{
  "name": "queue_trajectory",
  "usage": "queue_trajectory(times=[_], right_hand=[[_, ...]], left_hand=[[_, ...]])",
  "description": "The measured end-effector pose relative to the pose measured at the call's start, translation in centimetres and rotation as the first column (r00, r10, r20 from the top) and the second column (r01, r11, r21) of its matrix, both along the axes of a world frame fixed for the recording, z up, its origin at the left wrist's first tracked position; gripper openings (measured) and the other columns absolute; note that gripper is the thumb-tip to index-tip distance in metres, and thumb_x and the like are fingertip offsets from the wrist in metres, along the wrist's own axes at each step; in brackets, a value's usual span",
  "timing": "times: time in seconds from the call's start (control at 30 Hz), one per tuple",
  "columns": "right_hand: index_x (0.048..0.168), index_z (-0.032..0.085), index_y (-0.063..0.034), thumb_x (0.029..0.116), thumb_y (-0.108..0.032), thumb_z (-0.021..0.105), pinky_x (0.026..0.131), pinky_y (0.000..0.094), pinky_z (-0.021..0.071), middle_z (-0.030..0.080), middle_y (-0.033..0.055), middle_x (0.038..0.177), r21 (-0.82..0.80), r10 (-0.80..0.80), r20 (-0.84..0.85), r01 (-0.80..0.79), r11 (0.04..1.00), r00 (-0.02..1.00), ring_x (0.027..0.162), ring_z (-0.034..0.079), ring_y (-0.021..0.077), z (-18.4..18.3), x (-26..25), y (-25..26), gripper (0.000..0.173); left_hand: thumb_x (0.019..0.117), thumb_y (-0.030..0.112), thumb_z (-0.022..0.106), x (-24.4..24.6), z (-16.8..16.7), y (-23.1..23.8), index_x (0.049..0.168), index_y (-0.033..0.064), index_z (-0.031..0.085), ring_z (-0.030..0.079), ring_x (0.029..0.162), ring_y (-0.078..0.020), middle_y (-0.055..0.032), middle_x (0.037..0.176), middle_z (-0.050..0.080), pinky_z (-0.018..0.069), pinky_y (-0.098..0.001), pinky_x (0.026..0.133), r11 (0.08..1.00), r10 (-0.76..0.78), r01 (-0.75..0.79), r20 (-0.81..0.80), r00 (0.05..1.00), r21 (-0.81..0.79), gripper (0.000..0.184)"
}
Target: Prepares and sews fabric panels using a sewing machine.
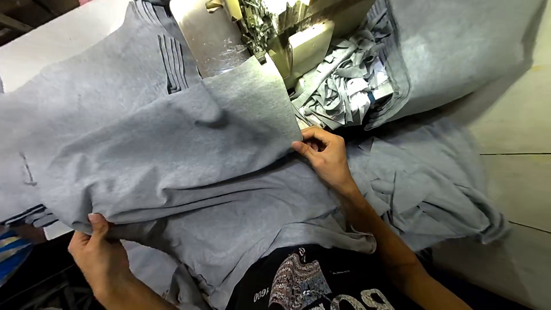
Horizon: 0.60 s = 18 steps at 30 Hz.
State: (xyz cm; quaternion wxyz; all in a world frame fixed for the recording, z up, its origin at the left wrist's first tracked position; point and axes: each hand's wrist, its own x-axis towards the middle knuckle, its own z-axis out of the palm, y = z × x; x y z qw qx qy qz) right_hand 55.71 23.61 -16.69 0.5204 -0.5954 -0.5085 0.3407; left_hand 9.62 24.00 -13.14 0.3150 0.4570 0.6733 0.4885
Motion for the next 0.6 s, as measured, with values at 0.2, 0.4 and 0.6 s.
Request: queue_trajectory(times=[0.2,0.4,0.6], right_hand=[[0.086,0.072,-0.0089,0.0846,-0.016,0.085,0.052,0.0178,0.043,0.07,-0.0012,0.083,-0.001,-0.063,0.037,0.063,0.998,0.997,0.06,0.055,0.0027,0.4,0.1,0.0,0.015],[0.089,0.066,-0.0098,0.0862,-0.02,0.084,0.043,0.0187,0.0364,0.059,-0.0024,0.066,-0.057,-0.105,0.01,0.105,0.993,0.994,0.049,0.046,0.0046,0.2,-0.5,-0.2,0.021],[0.108,0.073,-0.0087,0.0875,-0.024,0.083,0.05,0.021,0.0385,0.066,-0.0006,0.08,-0.121,-0.046,0.046,0.051,0.991,0.998,0.056,0.048,0.0051,-0.6,-0.7,-0.7,0.027]], left_hand=[[0.1089,0.023,0.047,-3.5,0.7,-1.6,0.117,0.0109,0.061,0.069,0.098,-0.0048,0.0078,0.102,0.071,0.0569,-0.0297,0.094,1.0,-0.017,0.017,0.064,0.998,0.001,0.02],[0.1107,0.026,0.043,-5.8,1.2,-1.7,0.127,0.0098,0.057,0.068,0.107,-0.008,0.0042,0.113,0.071,0.0555,-0.0328,0.1,0.998,0.062,-0.061,0.111,0.992,-0.012,0.027],[0.0991,0.043,0.064,-2.8,1.5,-2.2,0.121,0.0161,0.06,0.07,0.1,-0.0039,0.01,0.106,0.073,0.0588,-0.0262,0.092,0.948,-0.175,0.212,0.169,0.97,-0.238,0.035]])
